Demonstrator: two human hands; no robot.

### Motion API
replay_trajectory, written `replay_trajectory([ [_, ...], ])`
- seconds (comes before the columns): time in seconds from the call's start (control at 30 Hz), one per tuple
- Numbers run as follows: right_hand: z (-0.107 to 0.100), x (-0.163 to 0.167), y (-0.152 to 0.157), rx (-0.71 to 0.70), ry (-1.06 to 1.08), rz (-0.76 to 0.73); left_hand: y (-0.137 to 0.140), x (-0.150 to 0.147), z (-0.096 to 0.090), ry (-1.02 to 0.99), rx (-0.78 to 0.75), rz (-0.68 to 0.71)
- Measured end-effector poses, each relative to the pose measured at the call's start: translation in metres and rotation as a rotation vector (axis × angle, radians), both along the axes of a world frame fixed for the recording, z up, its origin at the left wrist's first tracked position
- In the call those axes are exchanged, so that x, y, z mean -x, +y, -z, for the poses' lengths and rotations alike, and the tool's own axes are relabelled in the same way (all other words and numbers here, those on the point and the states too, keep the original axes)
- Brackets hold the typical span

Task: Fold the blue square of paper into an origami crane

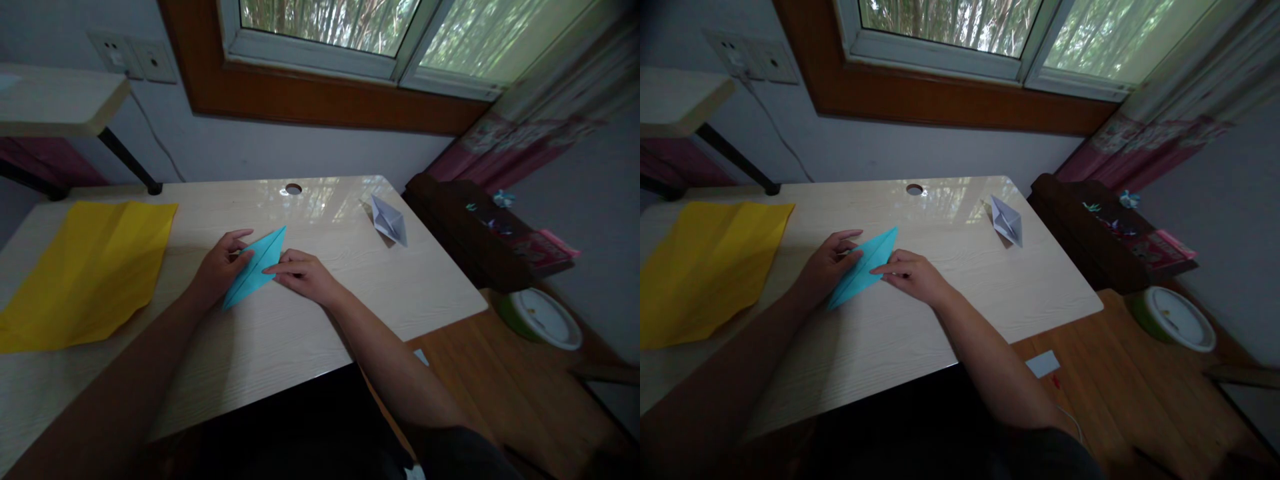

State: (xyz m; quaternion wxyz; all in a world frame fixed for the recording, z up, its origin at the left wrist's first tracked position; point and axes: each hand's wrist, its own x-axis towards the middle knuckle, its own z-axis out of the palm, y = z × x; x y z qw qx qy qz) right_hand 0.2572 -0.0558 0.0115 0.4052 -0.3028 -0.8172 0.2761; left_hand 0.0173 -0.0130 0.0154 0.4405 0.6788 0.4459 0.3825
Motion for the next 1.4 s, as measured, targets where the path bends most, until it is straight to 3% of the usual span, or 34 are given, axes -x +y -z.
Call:
replay_trajectory([
  [0.13,0.001,-0.001,0.001,-0.03,0.0,0.017,-0.004,-0.002,-0.004,-0.07,0.06,0.048],
  [0.3,-0.002,-0.005,0.002,-0.087,-0.006,0.189,-0.009,-0.005,-0.009,-0.233,0.197,0.201],
  [0.43,-0.002,-0.008,0.003,-0.057,-0.033,0.259,-0.008,-0.005,-0.004,-0.273,0.207,0.27],
  [0.63,0.002,-0.007,0.003,0.026,-0.042,0.185,-0.006,0.0,-0.001,-0.062,0.04,0.165],
  [0.8,0.004,-0.008,0.004,0.021,-0.028,0.205,-0.006,0.0,-0.001,0.048,-0.014,0.186],
  [1.07,0.007,-0.018,0.006,-0.051,-0.194,0.314,-0.003,-0.003,0.004,0.178,-0.385,0.14],
  [1.2,0.006,-0.021,0.006,-0.105,-0.301,0.315,-0.001,-0.001,0.007,0.352,-0.576,0.245],
  [1.4,0.004,-0.024,0.006,-0.114,-0.341,0.306,-0.003,0.0,0.008,0.426,-0.634,0.384],
])
